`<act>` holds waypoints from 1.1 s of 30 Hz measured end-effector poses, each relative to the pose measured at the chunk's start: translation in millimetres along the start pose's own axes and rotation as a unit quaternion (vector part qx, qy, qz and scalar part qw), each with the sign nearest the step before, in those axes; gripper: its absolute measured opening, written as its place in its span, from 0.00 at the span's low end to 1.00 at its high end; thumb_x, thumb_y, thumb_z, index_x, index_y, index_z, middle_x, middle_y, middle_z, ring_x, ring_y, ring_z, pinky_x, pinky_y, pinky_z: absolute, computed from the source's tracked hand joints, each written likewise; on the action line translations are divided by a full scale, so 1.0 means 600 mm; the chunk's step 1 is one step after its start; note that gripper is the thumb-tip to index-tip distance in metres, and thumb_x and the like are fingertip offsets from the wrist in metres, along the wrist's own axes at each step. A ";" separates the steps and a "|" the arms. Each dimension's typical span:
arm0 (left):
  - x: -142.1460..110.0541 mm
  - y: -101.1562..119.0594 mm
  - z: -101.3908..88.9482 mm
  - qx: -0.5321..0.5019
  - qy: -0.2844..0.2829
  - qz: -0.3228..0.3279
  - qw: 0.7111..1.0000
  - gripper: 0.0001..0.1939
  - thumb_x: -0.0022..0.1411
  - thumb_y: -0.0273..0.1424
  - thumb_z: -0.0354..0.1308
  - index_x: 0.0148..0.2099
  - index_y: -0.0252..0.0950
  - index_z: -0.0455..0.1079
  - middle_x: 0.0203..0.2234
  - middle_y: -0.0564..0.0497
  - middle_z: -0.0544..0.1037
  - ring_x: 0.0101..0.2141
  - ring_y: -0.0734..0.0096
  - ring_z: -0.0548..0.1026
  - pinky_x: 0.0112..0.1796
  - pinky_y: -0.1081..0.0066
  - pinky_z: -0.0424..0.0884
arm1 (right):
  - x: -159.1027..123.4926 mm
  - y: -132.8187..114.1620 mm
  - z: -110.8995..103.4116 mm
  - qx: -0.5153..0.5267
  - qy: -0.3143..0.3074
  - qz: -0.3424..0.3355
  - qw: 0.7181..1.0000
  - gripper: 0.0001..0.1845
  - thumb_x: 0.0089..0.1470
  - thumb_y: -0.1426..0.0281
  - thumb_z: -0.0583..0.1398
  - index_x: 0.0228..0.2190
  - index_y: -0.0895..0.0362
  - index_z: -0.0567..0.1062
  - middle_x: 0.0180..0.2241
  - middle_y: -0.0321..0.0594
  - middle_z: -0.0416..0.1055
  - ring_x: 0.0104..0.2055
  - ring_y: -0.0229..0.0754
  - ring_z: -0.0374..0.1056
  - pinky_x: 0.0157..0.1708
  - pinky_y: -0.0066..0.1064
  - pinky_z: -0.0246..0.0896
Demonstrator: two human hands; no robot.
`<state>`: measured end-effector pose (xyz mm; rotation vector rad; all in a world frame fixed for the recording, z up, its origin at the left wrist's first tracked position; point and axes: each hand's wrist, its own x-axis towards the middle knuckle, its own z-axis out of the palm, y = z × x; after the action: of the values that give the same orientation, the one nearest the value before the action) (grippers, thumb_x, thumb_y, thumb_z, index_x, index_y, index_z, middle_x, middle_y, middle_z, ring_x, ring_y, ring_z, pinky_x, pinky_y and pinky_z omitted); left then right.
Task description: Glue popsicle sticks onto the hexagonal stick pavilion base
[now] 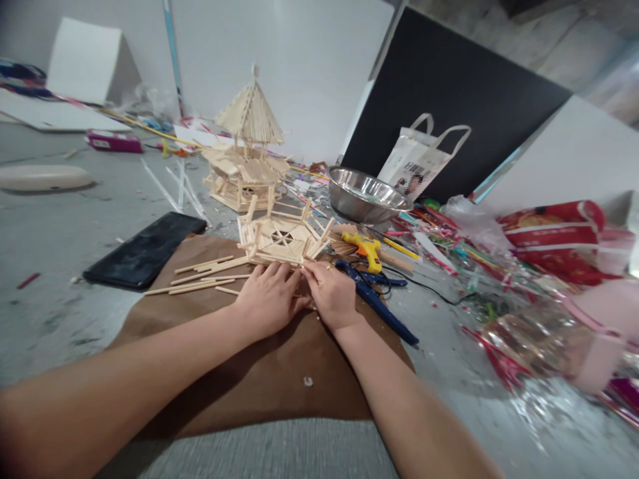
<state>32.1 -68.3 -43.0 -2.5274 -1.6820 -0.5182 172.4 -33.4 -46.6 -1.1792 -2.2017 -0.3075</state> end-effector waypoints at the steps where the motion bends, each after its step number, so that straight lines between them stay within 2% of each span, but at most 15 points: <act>1: 0.000 0.000 0.000 0.001 -0.001 0.000 1.000 0.23 0.56 0.44 0.43 0.47 0.33 0.60 0.40 0.42 0.67 0.42 0.57 0.62 0.40 0.60 0.57 | 0.000 -0.001 -0.001 0.001 -0.001 0.000 1.000 0.12 0.52 0.68 0.51 0.35 0.56 0.72 0.34 0.37 0.73 0.35 0.35 0.68 0.35 0.24 0.59; 5: 0.001 0.001 0.000 0.001 -0.006 -0.004 1.000 0.23 0.56 0.45 0.42 0.46 0.34 0.60 0.40 0.42 0.67 0.43 0.57 0.62 0.40 0.61 0.57 | 0.000 -0.005 -0.009 0.010 0.006 0.002 1.000 0.13 0.51 0.66 0.53 0.37 0.56 0.71 0.35 0.37 0.73 0.36 0.36 0.68 0.36 0.25 0.60; 8: 0.001 0.001 -0.001 -0.003 -0.003 -0.007 1.000 0.24 0.55 0.45 0.43 0.49 0.34 0.58 0.40 0.42 0.67 0.43 0.57 0.62 0.41 0.61 0.56 | 0.004 0.002 -0.023 0.017 0.045 0.017 0.999 0.12 0.50 0.66 0.53 0.34 0.57 0.72 0.33 0.39 0.73 0.35 0.36 0.68 0.36 0.24 0.60; 10: 0.000 0.001 -0.001 -0.005 0.000 -0.008 1.000 0.24 0.55 0.45 0.43 0.50 0.35 0.57 0.41 0.43 0.67 0.43 0.58 0.61 0.41 0.61 0.56 | 0.010 0.018 -0.039 0.004 0.075 0.051 0.996 0.12 0.50 0.66 0.53 0.32 0.58 0.73 0.31 0.39 0.73 0.33 0.37 0.68 0.35 0.25 0.60; 13: 0.001 0.001 0.000 -0.005 0.000 -0.008 1.000 0.25 0.56 0.46 0.42 0.50 0.36 0.56 0.41 0.43 0.67 0.44 0.57 0.61 0.41 0.61 0.56 | 0.025 0.061 -0.067 -0.050 0.091 0.160 0.982 0.14 0.50 0.64 0.51 0.32 0.58 0.73 0.29 0.40 0.73 0.30 0.39 0.68 0.32 0.28 0.60; 15: 0.001 0.001 0.001 -0.004 -0.001 -0.008 1.000 0.26 0.55 0.46 0.41 0.50 0.35 0.56 0.41 0.43 0.67 0.44 0.57 0.61 0.41 0.61 0.56 | 0.035 0.095 -0.083 -0.096 0.044 0.235 0.966 0.15 0.48 0.63 0.52 0.32 0.57 0.73 0.28 0.41 0.73 0.30 0.41 0.67 0.31 0.29 0.59; 18: 0.002 0.001 0.004 -0.002 0.004 -0.012 1.000 0.26 0.55 0.46 0.42 0.50 0.35 0.56 0.41 0.42 0.67 0.44 0.57 0.61 0.41 0.61 0.56 | 0.050 0.141 -0.091 -0.164 -0.073 0.323 0.929 0.17 0.47 0.61 0.51 0.31 0.56 0.74 0.29 0.44 0.72 0.34 0.46 0.67 0.31 0.32 0.57; 21: 0.002 0.002 0.005 0.001 0.011 -0.013 1.000 0.25 0.54 0.45 0.44 0.50 0.35 0.57 0.40 0.43 0.67 0.43 0.57 0.62 0.41 0.61 0.56 | 0.060 0.175 -0.076 -0.168 -0.190 0.375 0.892 0.20 0.46 0.57 0.50 0.30 0.57 0.74 0.31 0.47 0.72 0.37 0.47 0.66 0.33 0.33 0.55; 23: 0.002 0.003 0.004 0.001 0.012 -0.012 1.000 0.25 0.54 0.45 0.45 0.49 0.36 0.57 0.40 0.43 0.67 0.43 0.58 0.62 0.41 0.61 0.56 | 0.065 0.191 -0.060 -0.152 -0.227 0.402 0.874 0.20 0.44 0.56 0.53 0.30 0.59 0.73 0.33 0.48 0.71 0.38 0.47 0.65 0.34 0.34 0.55; 27: 0.001 0.002 0.003 0.000 0.013 -0.009 1.000 0.25 0.55 0.45 0.44 0.50 0.35 0.57 0.40 0.43 0.68 0.43 0.57 0.62 0.41 0.61 0.56 | 0.065 0.206 -0.041 -0.116 -0.227 0.423 0.870 0.15 0.41 0.61 0.56 0.26 0.60 0.72 0.30 0.46 0.70 0.34 0.47 0.66 0.31 0.33 0.56; 30: 0.002 0.001 0.003 0.000 0.012 -0.008 1.000 0.25 0.55 0.45 0.43 0.49 0.35 0.58 0.40 0.43 0.68 0.43 0.57 0.62 0.41 0.60 0.57 | 0.059 0.203 -0.050 -0.084 -0.195 0.437 0.874 0.13 0.43 0.63 0.53 0.26 0.60 0.71 0.27 0.44 0.69 0.31 0.45 0.66 0.26 0.31 0.57; 32: 0.002 0.001 0.004 -0.001 0.011 -0.008 1.000 0.25 0.55 0.45 0.44 0.49 0.35 0.57 0.40 0.43 0.68 0.43 0.57 0.62 0.41 0.60 0.57 | 0.052 0.193 -0.066 -0.012 -0.161 0.441 0.883 0.12 0.43 0.65 0.53 0.28 0.60 0.69 0.27 0.42 0.68 0.30 0.43 0.66 0.24 0.29 0.58; 33: 0.002 0.001 0.004 -0.002 0.011 -0.009 1.000 0.25 0.55 0.45 0.43 0.50 0.35 0.57 0.40 0.43 0.68 0.43 0.57 0.62 0.41 0.61 0.57 | 0.048 0.184 -0.077 0.074 -0.135 0.442 0.884 0.12 0.42 0.67 0.54 0.30 0.60 0.68 0.27 0.42 0.68 0.29 0.42 0.66 0.24 0.29 0.59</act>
<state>33.5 -67.2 -44.7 -2.5028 -1.7006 -0.5492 269.1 28.1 -1.6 -2.0629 -1.6072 0.4231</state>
